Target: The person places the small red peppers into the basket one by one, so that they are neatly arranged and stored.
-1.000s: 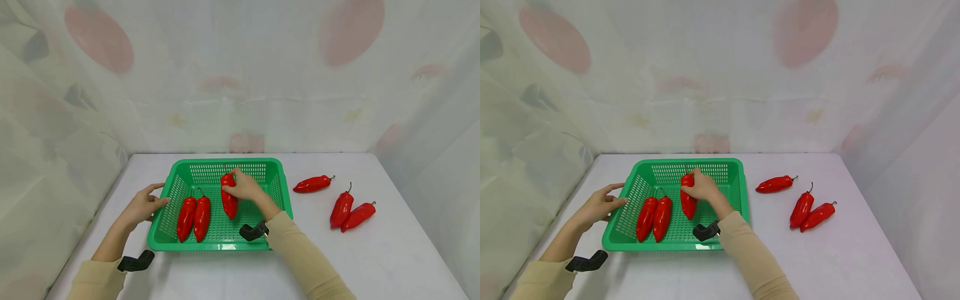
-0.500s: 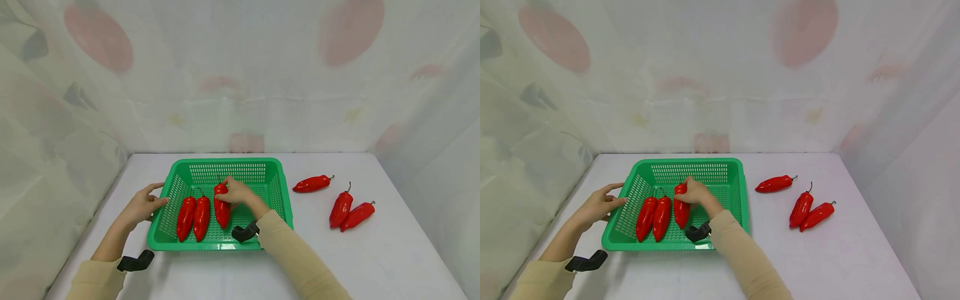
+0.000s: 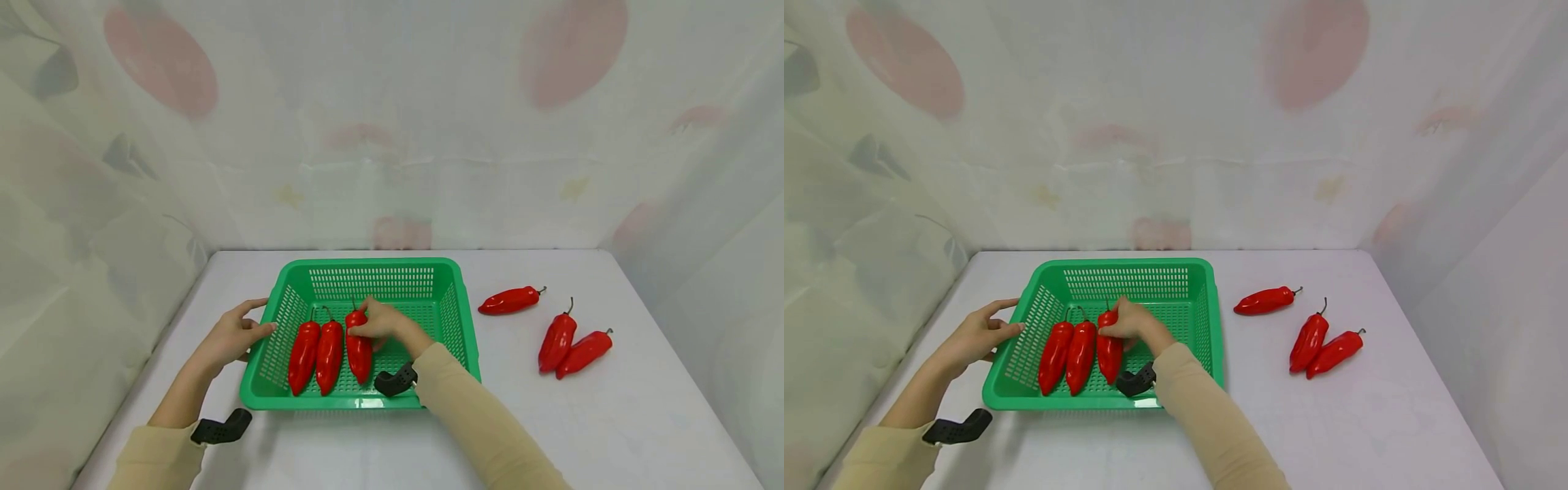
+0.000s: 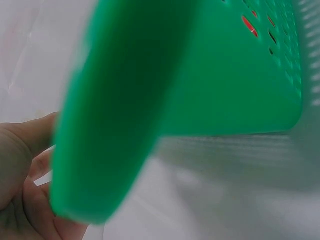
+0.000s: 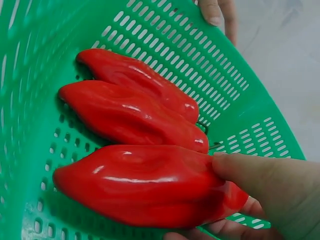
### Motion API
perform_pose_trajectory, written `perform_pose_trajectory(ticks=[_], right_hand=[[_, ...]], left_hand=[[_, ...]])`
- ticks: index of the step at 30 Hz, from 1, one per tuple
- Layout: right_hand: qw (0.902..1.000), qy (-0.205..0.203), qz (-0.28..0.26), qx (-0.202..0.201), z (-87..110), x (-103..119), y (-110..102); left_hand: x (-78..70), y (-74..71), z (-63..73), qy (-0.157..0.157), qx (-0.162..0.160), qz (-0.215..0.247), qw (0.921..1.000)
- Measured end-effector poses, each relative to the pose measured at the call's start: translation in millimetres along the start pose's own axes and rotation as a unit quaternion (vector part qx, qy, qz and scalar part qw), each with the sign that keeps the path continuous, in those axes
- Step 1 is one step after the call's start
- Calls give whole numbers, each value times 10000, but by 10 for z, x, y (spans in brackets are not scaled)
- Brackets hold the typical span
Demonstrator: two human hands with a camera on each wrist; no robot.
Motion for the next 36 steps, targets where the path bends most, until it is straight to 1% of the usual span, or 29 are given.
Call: perform_pose_trajectory(ticks=[6,11,21,31,36], right_hand=[[9999,2,153,-37,-18,-12,7],[9998,94,154,7,-24,-18,33],[9994,171,-187,248,-34,-41,80],[9978,297,-484,331,-71,-79,80],[9973,302,-549,376,-87,-91,79]], left_hand=[[-6,0,6,0,-18,-22,10000],[-8,4,10,-15,-26,-16,10000],[-21,10,15,-5,-5,-16,10000],[-24,5,13,5,2,3,10000],[-27,1,16,19,-2,-14,10000]])
Point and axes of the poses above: each hand's wrist, its own z-axis away from the middle knuckle, its own y-axis out of the palm, x = y × z, the point moved 1 cm from there along -z, towards the middle knuckle
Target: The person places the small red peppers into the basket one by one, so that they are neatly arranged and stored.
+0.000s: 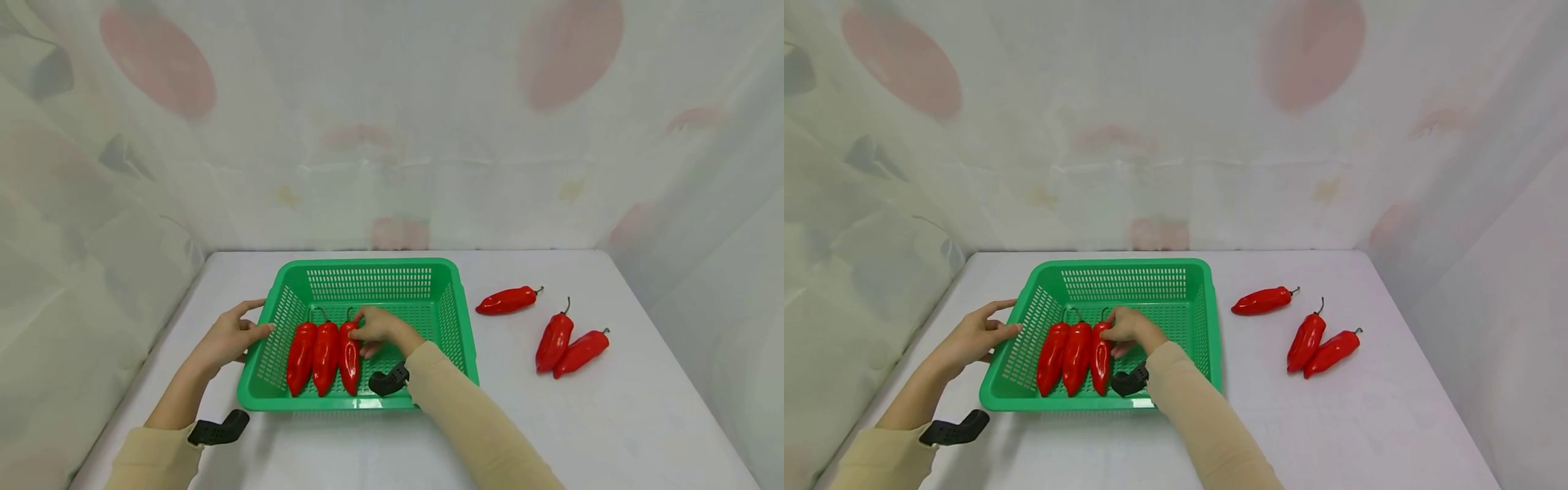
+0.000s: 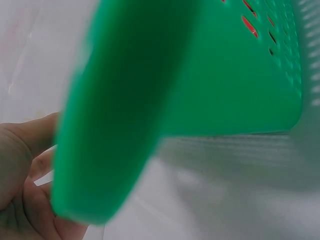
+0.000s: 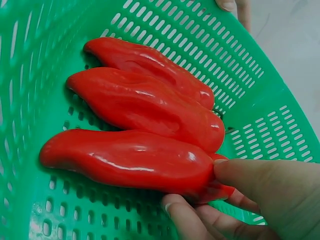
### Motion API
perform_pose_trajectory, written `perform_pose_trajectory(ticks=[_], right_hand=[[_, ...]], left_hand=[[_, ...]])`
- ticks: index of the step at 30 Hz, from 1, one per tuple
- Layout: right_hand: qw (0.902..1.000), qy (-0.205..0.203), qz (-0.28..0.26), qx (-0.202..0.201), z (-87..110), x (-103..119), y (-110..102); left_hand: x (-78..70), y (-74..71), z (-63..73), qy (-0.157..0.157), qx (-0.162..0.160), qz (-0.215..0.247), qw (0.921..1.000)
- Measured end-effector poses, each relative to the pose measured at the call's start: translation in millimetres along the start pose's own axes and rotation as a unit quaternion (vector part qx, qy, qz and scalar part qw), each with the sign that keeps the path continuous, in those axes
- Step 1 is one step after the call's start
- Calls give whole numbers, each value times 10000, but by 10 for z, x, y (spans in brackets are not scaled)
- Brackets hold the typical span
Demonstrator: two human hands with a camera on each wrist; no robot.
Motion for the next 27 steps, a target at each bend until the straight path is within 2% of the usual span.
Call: perform_pose_trajectory(ticks=[6,12,18,27], right_hand=[[10000,23,3,7,10,5,-19],[9997,13,160,-179,55,19,-85],[9969,-262,661,-339,117,59,-198],[9863,-867,1287,-566,227,133,-375]], left_hand=[[-1,-1,1,1,8,5,10000],[-4,1,4,9,16,27,10000],[0,3,13,-11,9,-5,10000],[10,1,-3,7,3,24,10000]])
Point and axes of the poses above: each hand's wrist, its own z-axis away from the middle knuckle, its own y-axis out of the palm, x = y × z, the point moved 1 cm from there along -z, towards the middle knuckle
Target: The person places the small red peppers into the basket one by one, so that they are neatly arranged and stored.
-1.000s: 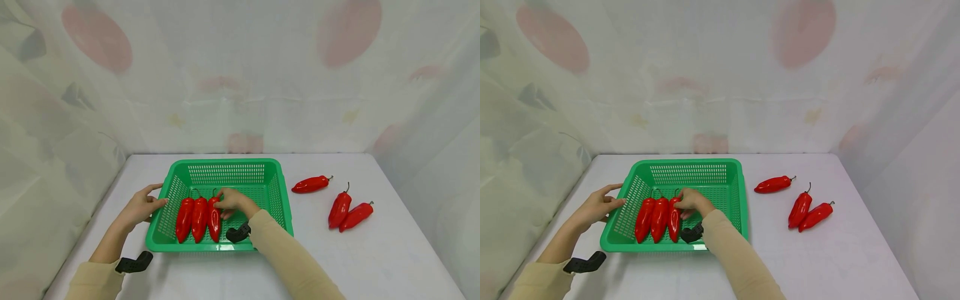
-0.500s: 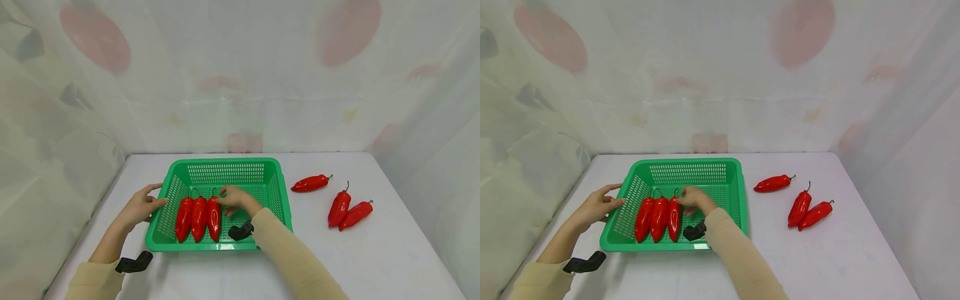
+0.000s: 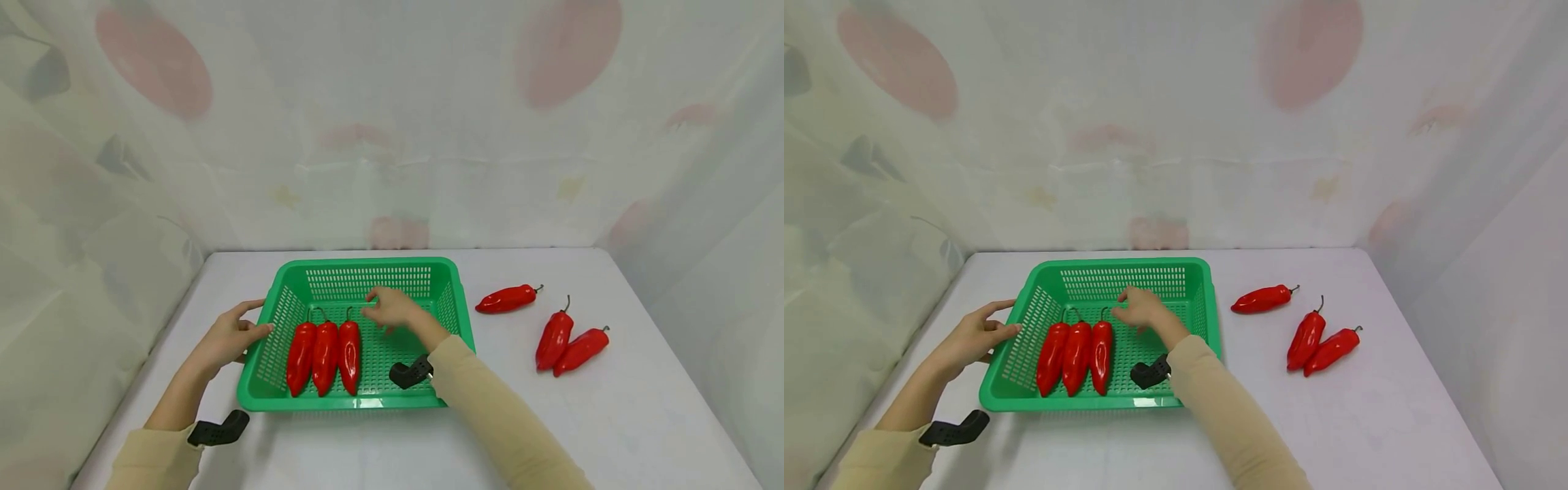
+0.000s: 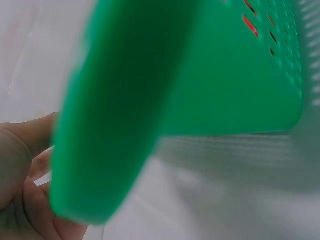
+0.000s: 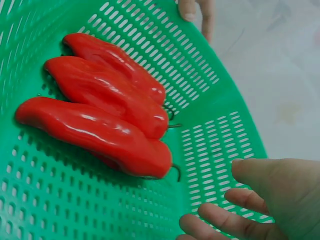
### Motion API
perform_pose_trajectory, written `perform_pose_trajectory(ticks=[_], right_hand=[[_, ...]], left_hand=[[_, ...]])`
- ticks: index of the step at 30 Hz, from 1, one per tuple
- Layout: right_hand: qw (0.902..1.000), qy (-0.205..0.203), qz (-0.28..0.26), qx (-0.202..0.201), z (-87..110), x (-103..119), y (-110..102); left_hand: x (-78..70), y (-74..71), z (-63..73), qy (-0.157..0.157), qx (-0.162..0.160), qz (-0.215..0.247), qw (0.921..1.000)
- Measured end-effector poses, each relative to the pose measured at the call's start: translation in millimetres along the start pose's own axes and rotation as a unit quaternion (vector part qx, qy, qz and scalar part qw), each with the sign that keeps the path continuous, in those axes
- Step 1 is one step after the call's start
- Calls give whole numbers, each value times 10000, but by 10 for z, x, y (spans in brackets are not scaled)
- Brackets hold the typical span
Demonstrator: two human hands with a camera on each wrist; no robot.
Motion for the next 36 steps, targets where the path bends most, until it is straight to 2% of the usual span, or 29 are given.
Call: perform_pose_trajectory(ticks=[5,12,23,28,36], right_hand=[[9986,-241,381,-291,68,68,-114],[9902,-555,954,-850,169,86,-273],[9794,-860,761,-1661,401,94,-640],[9736,-778,600,-2061,463,26,-793],[9663,-612,515,-2445,532,-143,-996]], left_hand=[[8,-5,9,-24,7,-9,10000],[10,-5,14,-38,3,-37,10000],[10,-7,1,45,46,66,10000],[9,-8,-5,30,45,45,10000],[14,1,-3,35,38,64,10000]])
Point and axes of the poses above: each hand's wrist, its own z-axis away from the middle knuckle, its own y-axis out of the palm, x = y × z, the point moved 1 cm from there along -z, towards the middle knuckle
